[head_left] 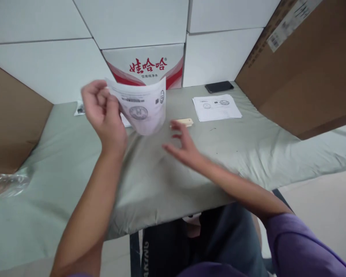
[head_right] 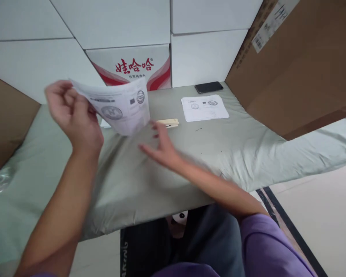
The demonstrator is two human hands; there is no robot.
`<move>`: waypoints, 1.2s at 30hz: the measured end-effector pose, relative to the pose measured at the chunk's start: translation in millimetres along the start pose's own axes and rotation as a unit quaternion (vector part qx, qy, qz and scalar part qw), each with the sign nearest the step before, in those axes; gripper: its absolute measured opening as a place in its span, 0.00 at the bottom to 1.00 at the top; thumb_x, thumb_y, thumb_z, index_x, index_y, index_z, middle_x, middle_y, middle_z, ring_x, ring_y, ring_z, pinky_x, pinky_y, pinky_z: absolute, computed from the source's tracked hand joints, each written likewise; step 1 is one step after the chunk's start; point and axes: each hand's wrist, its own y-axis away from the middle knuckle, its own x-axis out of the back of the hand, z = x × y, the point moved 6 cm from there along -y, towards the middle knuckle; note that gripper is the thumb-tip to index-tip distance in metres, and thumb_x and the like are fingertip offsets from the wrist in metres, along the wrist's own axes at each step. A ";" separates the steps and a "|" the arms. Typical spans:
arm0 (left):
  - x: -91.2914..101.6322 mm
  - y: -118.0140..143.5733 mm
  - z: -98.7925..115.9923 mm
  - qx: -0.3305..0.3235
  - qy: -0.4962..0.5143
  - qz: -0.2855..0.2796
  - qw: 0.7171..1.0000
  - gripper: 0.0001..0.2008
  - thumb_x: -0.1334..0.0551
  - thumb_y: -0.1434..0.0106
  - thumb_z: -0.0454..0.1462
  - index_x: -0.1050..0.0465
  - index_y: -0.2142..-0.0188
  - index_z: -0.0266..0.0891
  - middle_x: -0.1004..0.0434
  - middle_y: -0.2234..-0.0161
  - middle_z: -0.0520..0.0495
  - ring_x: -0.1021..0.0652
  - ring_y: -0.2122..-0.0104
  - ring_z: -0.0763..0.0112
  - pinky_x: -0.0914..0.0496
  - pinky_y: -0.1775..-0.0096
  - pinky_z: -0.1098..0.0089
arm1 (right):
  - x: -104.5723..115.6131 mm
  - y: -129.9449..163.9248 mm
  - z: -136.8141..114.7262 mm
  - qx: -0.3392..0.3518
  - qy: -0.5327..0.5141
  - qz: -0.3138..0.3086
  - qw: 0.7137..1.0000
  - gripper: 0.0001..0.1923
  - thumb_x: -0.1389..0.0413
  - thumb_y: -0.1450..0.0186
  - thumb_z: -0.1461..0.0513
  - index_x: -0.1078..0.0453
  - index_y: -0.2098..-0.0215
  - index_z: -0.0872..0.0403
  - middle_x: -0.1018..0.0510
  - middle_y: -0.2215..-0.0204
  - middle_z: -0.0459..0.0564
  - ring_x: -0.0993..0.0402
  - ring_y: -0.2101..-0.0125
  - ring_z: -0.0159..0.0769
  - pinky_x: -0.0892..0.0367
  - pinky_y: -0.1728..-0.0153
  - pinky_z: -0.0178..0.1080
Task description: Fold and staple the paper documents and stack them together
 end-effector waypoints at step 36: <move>44.3 85.9 -73.6 0.095 0.027 -0.054 0.994 0.19 0.26 0.43 0.44 0.24 0.55 0.42 0.17 0.59 0.49 0.18 0.58 0.68 0.25 0.51 0.67 | 43.3 3.5 50.9 -0.078 -0.083 -0.090 0.989 0.20 0.38 0.37 0.44 0.19 0.59 0.51 0.16 0.60 0.51 0.20 0.55 0.44 0.26 0.47 0.48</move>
